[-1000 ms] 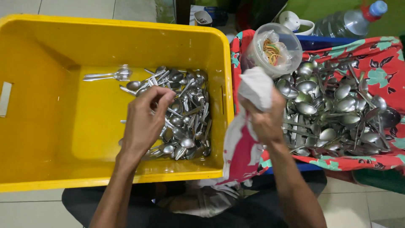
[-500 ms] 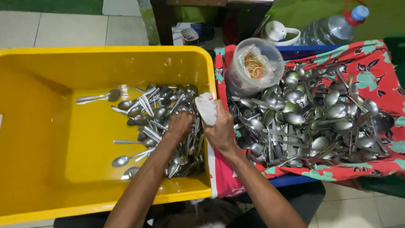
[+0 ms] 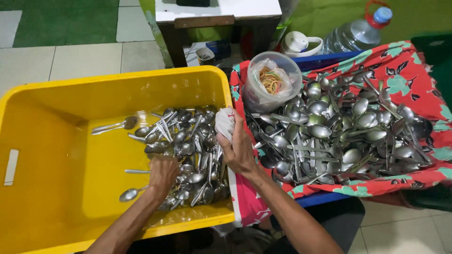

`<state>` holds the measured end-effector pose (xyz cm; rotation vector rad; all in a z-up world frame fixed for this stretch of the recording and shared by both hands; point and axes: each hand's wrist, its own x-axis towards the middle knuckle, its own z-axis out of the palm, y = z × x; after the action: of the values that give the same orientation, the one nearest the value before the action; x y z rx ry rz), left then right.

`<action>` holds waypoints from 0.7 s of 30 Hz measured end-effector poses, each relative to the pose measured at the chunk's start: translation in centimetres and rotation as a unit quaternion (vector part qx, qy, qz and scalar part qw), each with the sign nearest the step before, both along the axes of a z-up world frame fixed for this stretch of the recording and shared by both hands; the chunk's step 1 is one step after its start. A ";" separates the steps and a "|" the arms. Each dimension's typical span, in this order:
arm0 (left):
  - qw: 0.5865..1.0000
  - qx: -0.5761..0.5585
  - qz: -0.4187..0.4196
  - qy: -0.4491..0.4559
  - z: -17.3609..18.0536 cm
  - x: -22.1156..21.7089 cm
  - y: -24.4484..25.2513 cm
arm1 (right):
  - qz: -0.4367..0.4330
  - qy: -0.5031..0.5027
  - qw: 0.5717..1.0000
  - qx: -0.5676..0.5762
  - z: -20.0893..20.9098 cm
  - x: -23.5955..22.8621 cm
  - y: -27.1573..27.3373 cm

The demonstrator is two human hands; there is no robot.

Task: Wiping and sorting metal spoons and forks using a cloth.

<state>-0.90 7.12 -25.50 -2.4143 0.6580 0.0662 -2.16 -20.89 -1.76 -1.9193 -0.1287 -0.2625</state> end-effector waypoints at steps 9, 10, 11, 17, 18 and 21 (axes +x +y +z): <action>0.963 -0.157 0.208 -0.060 11.9 -4.0 -1.9 | -0.022 -0.095 0.994 -0.058 -1.9 1.5 -0.2; 0.933 -0.255 0.250 -0.035 13.8 -4.3 -1.8 | -0.036 -0.111 0.992 -0.048 -1.2 1.8 0.1; 0.891 -0.348 0.292 -0.007 15.5 -5.3 -1.7 | -0.050 -0.122 0.991 -0.037 -0.6 1.7 0.4; 0.611 -0.702 0.353 0.098 17.5 -6.3 -4.9 | 0.022 -0.120 0.990 -0.077 -6.0 4.7 3.2; 0.609 -0.701 0.357 0.099 17.4 -6.7 -5.0 | 0.025 -0.116 0.990 -0.078 -5.8 4.4 3.6; 0.574 -0.725 0.362 0.115 17.8 -7.1 -6.3 | 0.052 -0.134 0.966 -0.217 -4.8 3.4 3.8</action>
<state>-8.00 0.85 -7.71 -4.1782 -0.6656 0.2587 1.19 -17.11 -6.59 -2.2924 -0.5019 -0.4514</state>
